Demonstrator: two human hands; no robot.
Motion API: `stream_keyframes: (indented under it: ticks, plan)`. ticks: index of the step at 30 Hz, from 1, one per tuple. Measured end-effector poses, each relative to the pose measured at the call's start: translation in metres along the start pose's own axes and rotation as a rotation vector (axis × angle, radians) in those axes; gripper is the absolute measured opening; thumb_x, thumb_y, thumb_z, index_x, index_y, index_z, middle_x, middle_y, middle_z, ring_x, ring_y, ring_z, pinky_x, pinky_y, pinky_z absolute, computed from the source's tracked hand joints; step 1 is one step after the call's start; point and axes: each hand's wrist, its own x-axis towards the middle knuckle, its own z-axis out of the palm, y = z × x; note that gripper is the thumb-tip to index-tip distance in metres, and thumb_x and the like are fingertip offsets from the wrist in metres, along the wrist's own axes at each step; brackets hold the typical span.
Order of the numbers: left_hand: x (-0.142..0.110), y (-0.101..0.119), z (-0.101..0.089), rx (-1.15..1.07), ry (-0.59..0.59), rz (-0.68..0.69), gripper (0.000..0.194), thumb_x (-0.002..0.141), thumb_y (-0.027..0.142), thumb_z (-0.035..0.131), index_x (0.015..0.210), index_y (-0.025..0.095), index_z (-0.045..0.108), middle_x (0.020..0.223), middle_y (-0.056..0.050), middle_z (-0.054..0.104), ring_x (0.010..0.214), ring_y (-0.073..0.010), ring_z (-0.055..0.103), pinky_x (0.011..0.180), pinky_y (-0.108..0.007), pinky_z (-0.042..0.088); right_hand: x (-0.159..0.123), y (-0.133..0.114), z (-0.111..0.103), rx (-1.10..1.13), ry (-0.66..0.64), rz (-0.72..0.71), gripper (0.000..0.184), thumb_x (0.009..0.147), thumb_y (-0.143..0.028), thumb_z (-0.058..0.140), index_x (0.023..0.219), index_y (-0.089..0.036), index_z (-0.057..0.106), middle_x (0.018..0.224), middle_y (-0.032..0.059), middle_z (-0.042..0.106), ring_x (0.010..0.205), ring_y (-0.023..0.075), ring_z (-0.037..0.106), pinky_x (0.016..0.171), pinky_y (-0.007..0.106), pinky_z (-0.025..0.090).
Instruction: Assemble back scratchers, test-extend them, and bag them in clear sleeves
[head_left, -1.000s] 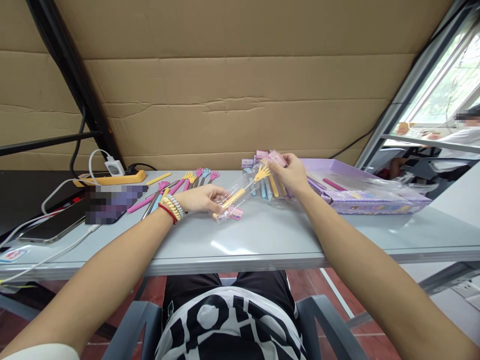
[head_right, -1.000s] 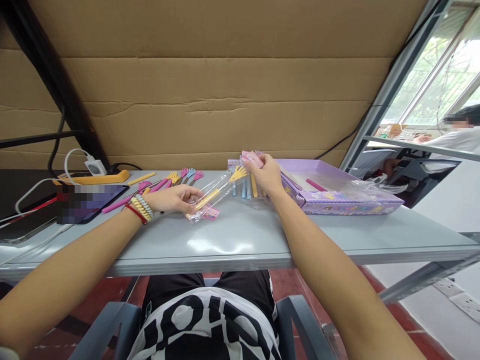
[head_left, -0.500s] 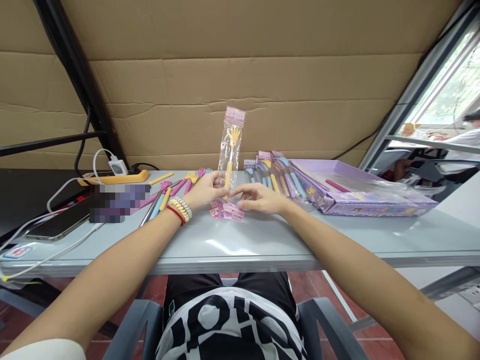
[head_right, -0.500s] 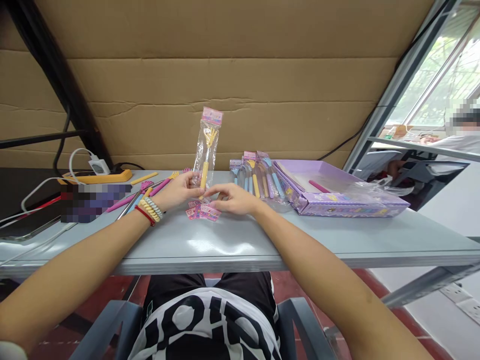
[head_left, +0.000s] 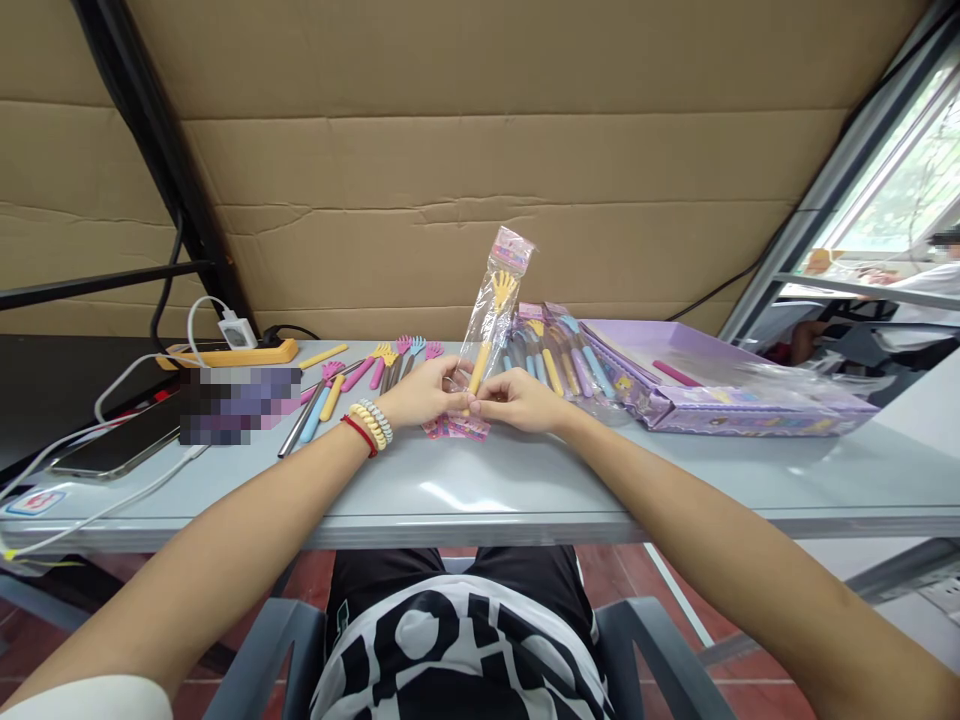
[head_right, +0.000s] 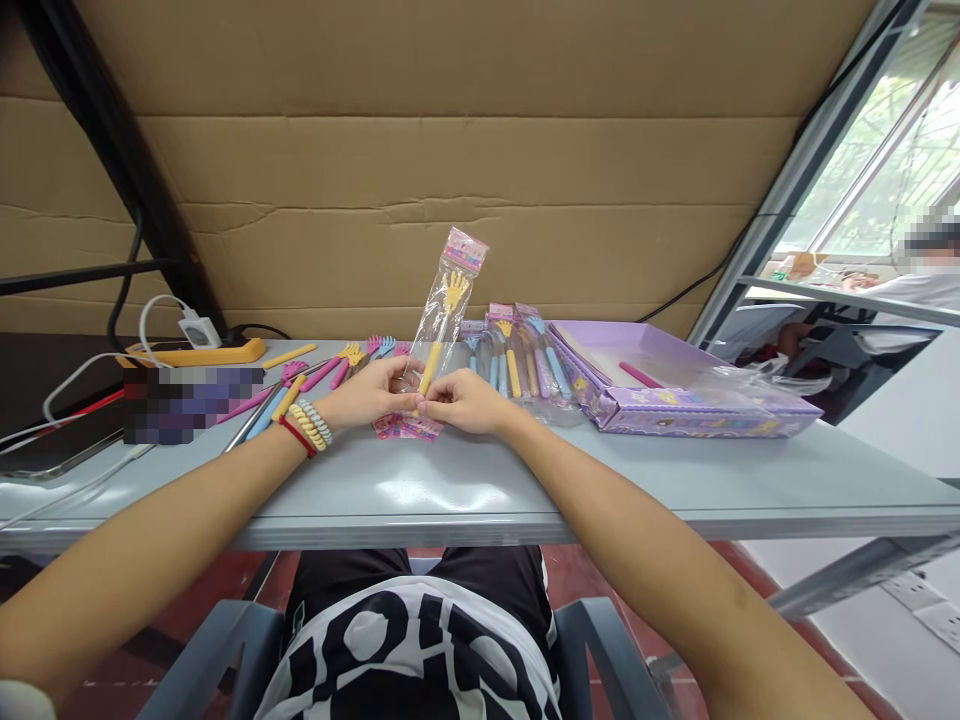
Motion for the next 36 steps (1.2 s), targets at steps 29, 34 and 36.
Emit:
stream_keyframes:
  ticks: [29, 34, 36]
  plan:
    - [-0.0068, 0.0061, 0.0010, -0.155, -0.206, -0.068, 0.046, 0.078, 0.059, 0.057, 0.090, 0.015, 0.053, 0.072, -0.001, 0.057, 0.060, -0.0111, 0.054, 0.048, -0.021, 0.041, 0.0002, 0.0016, 0.0054, -0.267, 0.306, -0.030, 0.040, 0.067, -0.033, 0.059, 0.046, -0.018, 0.029, 0.045, -0.0069, 0.023, 0.047, 0.0039, 0.022, 0.047, 0.022, 0.018]
    - [-0.0067, 0.0081, 0.0007, -0.182, -0.204, -0.020, 0.040, 0.079, 0.051, 0.060, 0.095, 0.014, 0.056, 0.077, -0.001, 0.058, 0.066, -0.0117, 0.055, 0.059, -0.025, 0.046, 0.0006, 0.0020, 0.0063, -0.289, 0.317, -0.007, 0.045, 0.064, -0.039, 0.063, 0.049, -0.018, 0.026, 0.047, -0.0072, 0.022, 0.049, 0.0044, 0.019, 0.047, 0.023, 0.016]
    - [-0.0066, 0.0072, 0.0001, -0.160, -0.207, 0.001, 0.038, 0.080, 0.048, 0.060, 0.097, 0.014, 0.057, 0.083, -0.002, 0.059, 0.070, -0.0125, 0.056, 0.063, -0.026, 0.046, 0.0005, 0.0018, 0.0072, -0.312, 0.317, 0.010, 0.047, 0.063, -0.041, 0.064, 0.049, -0.018, 0.026, 0.048, -0.0071, 0.022, 0.050, 0.0048, 0.019, 0.047, 0.024, 0.015]
